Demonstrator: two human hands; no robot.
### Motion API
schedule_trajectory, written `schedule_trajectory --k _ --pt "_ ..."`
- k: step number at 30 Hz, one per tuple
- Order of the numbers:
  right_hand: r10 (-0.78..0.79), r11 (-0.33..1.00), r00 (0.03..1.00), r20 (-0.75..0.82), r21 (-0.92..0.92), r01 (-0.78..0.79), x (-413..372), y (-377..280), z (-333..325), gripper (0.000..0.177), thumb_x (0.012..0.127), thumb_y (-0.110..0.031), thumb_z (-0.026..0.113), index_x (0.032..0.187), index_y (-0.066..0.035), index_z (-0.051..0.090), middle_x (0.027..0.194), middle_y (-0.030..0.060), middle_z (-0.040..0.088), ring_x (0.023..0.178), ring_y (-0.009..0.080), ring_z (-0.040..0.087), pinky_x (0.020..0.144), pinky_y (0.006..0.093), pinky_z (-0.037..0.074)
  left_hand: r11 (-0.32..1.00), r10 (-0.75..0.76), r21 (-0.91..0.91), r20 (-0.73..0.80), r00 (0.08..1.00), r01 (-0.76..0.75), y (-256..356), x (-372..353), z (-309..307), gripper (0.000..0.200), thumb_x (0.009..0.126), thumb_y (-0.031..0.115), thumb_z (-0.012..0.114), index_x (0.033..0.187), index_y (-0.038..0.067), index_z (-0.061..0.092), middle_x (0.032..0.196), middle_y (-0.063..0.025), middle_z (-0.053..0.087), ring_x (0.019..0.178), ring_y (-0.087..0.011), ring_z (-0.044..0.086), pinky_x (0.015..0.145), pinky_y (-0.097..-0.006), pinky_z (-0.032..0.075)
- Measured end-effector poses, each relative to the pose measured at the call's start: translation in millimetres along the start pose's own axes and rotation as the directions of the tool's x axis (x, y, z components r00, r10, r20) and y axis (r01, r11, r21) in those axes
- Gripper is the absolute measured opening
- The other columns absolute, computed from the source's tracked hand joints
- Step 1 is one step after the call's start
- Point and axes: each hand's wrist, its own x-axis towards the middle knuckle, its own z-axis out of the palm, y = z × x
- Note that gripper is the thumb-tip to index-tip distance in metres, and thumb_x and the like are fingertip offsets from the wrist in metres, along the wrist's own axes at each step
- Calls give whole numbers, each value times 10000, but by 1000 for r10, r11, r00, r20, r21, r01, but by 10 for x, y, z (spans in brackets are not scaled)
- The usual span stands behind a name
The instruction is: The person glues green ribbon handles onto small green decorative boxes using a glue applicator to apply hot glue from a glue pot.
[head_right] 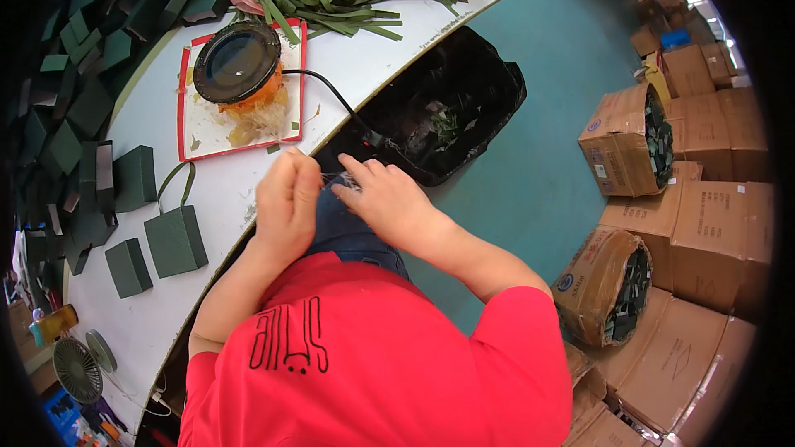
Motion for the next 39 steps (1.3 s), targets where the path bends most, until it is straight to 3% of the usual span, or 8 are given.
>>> schedule_trajectory --k 5,10,12,14,17,24,31,39 --pt "-113 780 959 260 621 -77 -223 532 169 330 909 -182 691 1235 -132 695 1406 169 561 1197 301 599 978 392 507 990 -143 8 15 990 143 -68 49 -106 292 1059 158 485 812 6 513 720 -45 524 637 -115 465 571 -290 385" --pt "296 -375 784 545 822 -429 -1394 1872 290 524 985 -292 632 1421 -34 500 1502 120 475 1304 329 543 1008 493 512 955 -272 -107 41 961 275 -132 68 -74 246 1046 169 537 893 -12 600 773 -44 590 662 -94 513 613 -256 431" --pt "813 -373 441 381 921 -109 -2339 2517 488 520 944 -263 691 1374 -30 515 1427 161 509 1301 347 532 1043 513 489 937 -324 -111 70 943 330 -142 52 -65 194 1026 144 570 942 -18 638 801 -54 621 680 -101 551 636 -255 456" --pt "878 -224 -446 176 973 -57 -3480 3485 806 408 912 -204 678 1257 -9 578 1284 189 588 1194 307 602 959 478 543 959 -279 -31 91 956 282 -150 63 -40 137 993 103 604 953 -15 662 816 -68 646 703 -117 585 654 -263 472" --pt "669 -85 -737 -92 976 -199 -4331 3801 737 309 908 -139 695 1189 -31 628 1142 175 660 961 270 661 803 400 563 985 -144 116 142 979 128 -115 141 34 51 885 48 704 917 9 695 812 -85 670 722 -178 632 671 -297 498" --pt "930 47 -343 -134 967 -250 -2870 3099 482 288 938 -254 730 1117 -41 656 844 45 682 619 94 582 578 222 498 948 -61 308 430 901 -83 23 475 365 307 773 82 788 1061 58 684 983 -98 684 912 -273 649 774 -368 519" --pt "936 146 343 -81 975 -170 -1411 2295 -325 814 1006 -698 267 1568 -111 301 1594 160 345 1504 302 247 1212 559 121 948 -10 274 530 848 -160 41 536 589 964 774 125 805 1564 123 252 1520 -205 367 1344 -412 424 1110 -441 409" --pt "554 -461 829 -78 800 384 -606 1372 -849 847 972 -738 203 1586 -157 268 1620 217 249 1487 430 244 1197 605 208 980 -20 195 286 958 -38 29 316 252 120 865 88 730 941 3 691 892 -126 673 802 -291 636 715 -373 507"
